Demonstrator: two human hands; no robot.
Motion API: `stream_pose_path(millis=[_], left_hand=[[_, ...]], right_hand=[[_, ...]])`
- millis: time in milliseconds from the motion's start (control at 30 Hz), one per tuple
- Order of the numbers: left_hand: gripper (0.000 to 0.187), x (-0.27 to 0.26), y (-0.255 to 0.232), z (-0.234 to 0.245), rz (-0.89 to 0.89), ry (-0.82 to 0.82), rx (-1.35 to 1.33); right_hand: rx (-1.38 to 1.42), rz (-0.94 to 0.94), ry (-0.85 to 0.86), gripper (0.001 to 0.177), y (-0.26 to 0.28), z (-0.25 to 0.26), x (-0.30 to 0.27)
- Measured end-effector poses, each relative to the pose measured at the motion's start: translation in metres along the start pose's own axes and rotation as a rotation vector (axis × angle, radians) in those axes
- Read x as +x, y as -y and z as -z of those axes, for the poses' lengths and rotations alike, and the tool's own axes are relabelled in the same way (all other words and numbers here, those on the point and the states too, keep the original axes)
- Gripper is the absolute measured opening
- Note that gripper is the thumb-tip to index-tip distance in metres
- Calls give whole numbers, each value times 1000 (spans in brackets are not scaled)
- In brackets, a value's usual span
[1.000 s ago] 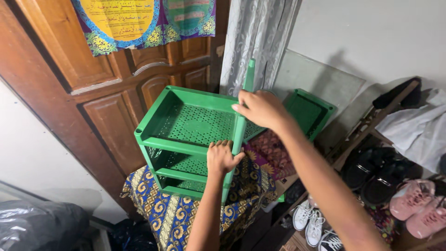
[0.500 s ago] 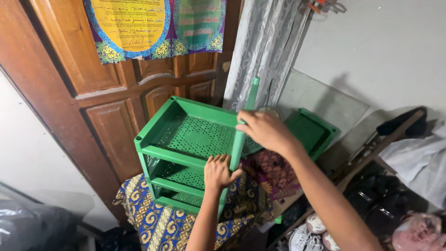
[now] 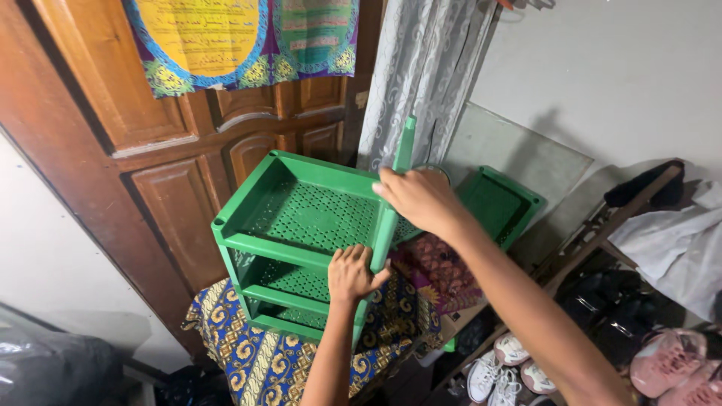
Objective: The person assembles a green plastic crate by hand, inserting side panels into the base and securing them. The person then steps onto the crate with a bare foot to test its stability.
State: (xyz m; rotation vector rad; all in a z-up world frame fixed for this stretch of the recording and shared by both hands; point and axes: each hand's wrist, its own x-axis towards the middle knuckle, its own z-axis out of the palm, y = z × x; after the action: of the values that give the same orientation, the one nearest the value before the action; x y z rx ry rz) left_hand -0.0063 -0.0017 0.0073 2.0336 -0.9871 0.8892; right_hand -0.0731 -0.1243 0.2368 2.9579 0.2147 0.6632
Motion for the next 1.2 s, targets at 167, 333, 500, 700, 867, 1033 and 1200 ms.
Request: stream_pose_path(millis=[167, 333, 500, 700, 867, 1033, 1200], left_hand=[[50, 3, 2, 0, -4, -13, 1], [50, 8, -2, -2, -6, -39, 1], [51, 2, 1, 1, 18, 48, 10], [51, 0, 0, 4, 3, 35, 21], [50, 4, -3, 1, 5, -8, -17], [51, 1, 0, -1, 0, 6, 0], [51, -1, -3, -2, 20, 10, -24]], right_hand=[[-39, 9, -213, 18, 10, 2, 3], [-4, -75, -64, 22, 3, 4, 10], [-100, 67, -319, 24, 10, 2, 0], [246, -76, 60, 25, 18, 11, -13], [-99, 20, -127, 25, 6, 14, -16], [-54, -2, -81, 26, 2, 9, -17], [-116, 29, -334, 20, 4, 3, -8]])
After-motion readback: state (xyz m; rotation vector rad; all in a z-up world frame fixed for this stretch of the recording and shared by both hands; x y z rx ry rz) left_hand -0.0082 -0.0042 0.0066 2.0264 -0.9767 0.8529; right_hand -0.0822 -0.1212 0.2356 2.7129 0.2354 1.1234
